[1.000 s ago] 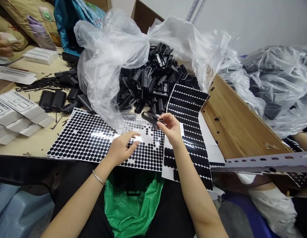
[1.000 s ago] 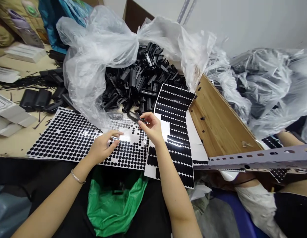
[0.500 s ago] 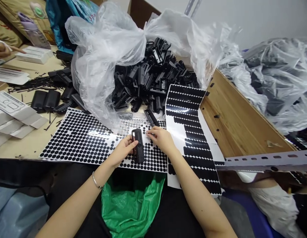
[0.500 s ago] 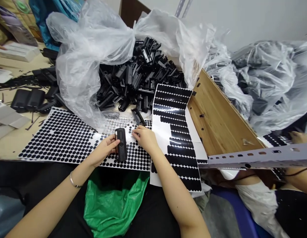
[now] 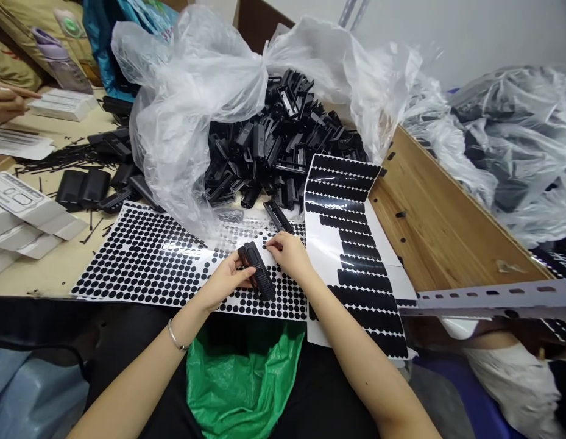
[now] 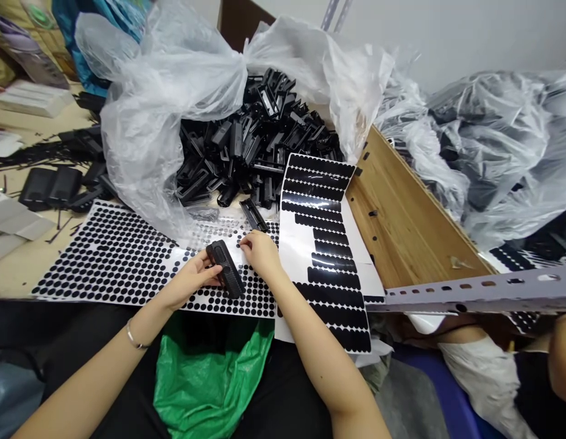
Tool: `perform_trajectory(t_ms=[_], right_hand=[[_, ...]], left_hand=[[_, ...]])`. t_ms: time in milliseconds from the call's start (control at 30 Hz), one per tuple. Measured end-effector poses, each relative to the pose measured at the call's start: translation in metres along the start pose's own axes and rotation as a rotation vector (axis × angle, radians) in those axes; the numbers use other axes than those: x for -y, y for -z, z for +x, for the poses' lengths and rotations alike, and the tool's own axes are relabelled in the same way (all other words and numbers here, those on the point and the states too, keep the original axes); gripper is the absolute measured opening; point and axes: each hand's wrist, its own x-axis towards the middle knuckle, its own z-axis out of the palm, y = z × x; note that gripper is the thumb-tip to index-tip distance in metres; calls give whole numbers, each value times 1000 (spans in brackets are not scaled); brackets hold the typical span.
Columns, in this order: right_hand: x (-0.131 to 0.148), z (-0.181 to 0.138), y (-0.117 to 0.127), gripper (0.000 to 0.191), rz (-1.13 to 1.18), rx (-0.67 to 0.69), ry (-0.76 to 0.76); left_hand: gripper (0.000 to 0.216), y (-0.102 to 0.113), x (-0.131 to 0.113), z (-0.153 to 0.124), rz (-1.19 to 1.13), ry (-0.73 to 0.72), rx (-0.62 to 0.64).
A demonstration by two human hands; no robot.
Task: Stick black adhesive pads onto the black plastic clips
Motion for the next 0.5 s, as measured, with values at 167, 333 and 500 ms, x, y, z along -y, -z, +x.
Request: perform_trajectory(t_ms=[167,333,500], right_hand=[[-1,-1,2,15,-9,12,54],[-5,0,8,16,-29,69,114],[-10,3,9,23,-67,112,169]], left_hand=[[47,1,-1,-1,-27,-10,-5],[45,3,-1,-1,-23,5,37],[44,3,-1,-1,-18,14,44]])
